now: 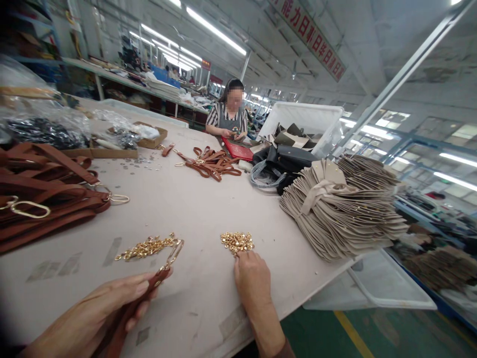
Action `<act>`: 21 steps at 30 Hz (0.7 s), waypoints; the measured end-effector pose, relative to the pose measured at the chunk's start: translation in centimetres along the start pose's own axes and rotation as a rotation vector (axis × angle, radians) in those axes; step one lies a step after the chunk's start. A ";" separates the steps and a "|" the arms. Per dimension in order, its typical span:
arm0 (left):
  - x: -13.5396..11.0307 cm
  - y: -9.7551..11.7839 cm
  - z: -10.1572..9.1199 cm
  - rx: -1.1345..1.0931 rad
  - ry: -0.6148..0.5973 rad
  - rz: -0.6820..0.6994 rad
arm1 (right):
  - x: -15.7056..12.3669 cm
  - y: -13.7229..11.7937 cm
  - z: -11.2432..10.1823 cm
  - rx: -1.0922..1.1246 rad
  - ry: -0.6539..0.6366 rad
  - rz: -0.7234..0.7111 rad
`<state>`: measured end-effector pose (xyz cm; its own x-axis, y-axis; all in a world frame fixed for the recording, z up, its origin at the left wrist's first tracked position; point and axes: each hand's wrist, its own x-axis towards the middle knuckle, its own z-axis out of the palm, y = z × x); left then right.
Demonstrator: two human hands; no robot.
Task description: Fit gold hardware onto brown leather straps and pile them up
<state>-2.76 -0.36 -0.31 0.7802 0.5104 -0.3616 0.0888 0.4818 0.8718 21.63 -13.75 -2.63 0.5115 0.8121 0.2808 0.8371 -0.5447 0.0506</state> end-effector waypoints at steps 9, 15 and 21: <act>-0.2 0.7 1.0 -0.041 -0.098 -0.024 | 0.6 0.7 0.8 -0.071 0.001 -0.054; -0.2 0.8 1.3 0.039 -0.051 0.025 | 0.9 1.2 1.0 -0.017 -0.018 -0.067; 0.0 0.1 1.2 0.151 -0.023 0.130 | 0.8 1.8 0.9 0.033 -0.002 -0.043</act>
<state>-1.99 -1.18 0.20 0.8048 0.5443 -0.2368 0.0769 0.2999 0.9509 23.70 -13.92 -3.17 0.4754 0.8349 0.2775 0.8642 -0.5022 0.0304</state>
